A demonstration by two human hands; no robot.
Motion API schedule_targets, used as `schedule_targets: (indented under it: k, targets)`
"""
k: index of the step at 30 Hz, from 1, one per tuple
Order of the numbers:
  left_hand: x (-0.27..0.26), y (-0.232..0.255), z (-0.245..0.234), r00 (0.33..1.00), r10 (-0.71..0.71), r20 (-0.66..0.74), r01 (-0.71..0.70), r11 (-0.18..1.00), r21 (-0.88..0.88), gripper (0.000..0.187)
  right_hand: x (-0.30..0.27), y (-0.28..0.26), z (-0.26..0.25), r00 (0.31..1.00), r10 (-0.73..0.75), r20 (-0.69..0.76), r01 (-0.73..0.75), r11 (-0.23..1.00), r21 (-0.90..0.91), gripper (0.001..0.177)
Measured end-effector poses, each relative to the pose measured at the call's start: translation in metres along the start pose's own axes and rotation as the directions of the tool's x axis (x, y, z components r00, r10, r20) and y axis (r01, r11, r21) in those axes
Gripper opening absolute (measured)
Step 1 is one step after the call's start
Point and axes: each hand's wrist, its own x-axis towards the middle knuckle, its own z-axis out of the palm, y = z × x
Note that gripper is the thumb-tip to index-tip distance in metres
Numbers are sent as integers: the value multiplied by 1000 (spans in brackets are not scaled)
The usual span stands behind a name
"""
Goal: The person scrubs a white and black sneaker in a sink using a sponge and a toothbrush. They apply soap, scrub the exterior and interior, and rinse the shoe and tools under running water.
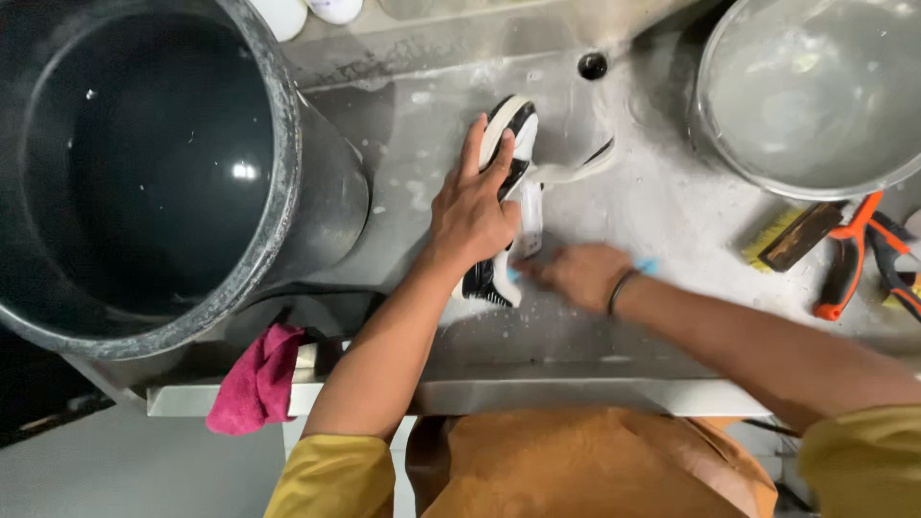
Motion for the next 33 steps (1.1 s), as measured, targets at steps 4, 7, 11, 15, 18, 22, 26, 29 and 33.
schedule_targets:
  k: [4, 7, 11, 15, 18, 22, 26, 29, 33]
  targets:
    - [9, -11, 5, 998, 33, -56, -34, 999, -13, 79, 8, 31, 10, 987, 134, -88, -145, 981, -130, 53]
    - [8, -6, 10, 992, 45, -117, -43, 999, 22, 77, 11, 8, 38, 960, -139, -244, 126, 990, -69, 30]
    - [7, -8, 16, 988, 55, -144, -52, 998, 19, 78, -2, 38, -13, 983, 4, -184, -40, 981, -190, 29]
    - [4, 0, 20, 983, 75, -166, -71, 997, 29, 74, 18, -1, 78, 988, -89, -127, 77, 993, -93, 27]
    - [4, -1, 21, 972, 115, -204, -124, 992, -34, 70, 23, 75, 52, 989, 78, -125, -103, 973, -206, 27]
    - [29, -32, 42, 700, 449, -555, -510, 859, 52, 53, 22, 40, 29, 961, 119, -250, -152, 981, -120, 31]
    - [23, -35, 46, 745, 429, -511, -458, 886, 76, 33, 29, 67, 46, 994, 40, -98, -49, 994, -93, 29]
    - [28, -45, 45, 743, 444, -501, -469, 879, 83, 28, 16, 41, 7, 983, 133, -128, -145, 986, -86, 29]
    - [27, -54, 46, 765, 408, -499, -493, 869, -46, 32, 28, 19, 32, 998, 38, -46, -40, 998, -46, 31]
